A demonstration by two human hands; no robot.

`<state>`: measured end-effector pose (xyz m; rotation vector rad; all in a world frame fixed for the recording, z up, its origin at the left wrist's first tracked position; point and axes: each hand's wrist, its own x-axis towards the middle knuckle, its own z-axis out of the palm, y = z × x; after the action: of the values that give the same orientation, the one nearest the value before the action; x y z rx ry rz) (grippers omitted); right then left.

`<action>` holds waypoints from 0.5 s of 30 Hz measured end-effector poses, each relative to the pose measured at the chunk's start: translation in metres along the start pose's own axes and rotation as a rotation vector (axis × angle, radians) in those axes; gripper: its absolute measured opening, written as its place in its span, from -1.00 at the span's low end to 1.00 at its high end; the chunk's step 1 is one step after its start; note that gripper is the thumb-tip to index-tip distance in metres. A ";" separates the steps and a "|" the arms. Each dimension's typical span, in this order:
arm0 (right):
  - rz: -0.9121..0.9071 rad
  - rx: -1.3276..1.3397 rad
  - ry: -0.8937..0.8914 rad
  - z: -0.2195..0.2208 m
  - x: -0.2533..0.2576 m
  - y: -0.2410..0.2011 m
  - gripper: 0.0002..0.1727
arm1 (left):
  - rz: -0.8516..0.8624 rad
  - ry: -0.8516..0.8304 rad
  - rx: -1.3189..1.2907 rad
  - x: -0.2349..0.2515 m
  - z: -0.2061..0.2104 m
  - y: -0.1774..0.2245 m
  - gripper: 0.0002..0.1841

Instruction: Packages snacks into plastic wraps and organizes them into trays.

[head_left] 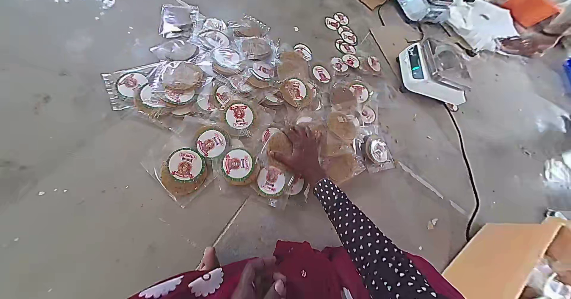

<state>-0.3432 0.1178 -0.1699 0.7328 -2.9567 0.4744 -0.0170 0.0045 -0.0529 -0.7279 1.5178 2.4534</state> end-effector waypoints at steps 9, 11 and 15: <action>0.174 0.208 -0.115 -0.040 -0.082 -0.013 0.11 | 0.001 0.081 -0.043 -0.004 -0.001 -0.005 -0.64; 0.319 0.381 -0.022 -0.068 -0.090 -0.015 -0.13 | -0.009 0.126 -0.083 -0.004 -0.002 -0.004 -0.66; 0.669 0.338 -0.101 -0.083 -0.107 -0.009 -0.36 | -0.028 0.177 -0.131 -0.003 0.001 0.001 -0.67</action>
<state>-0.2456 0.1836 -0.1020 -0.2703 -3.1940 1.0101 -0.0145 0.0053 -0.0504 -1.0070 1.4016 2.5450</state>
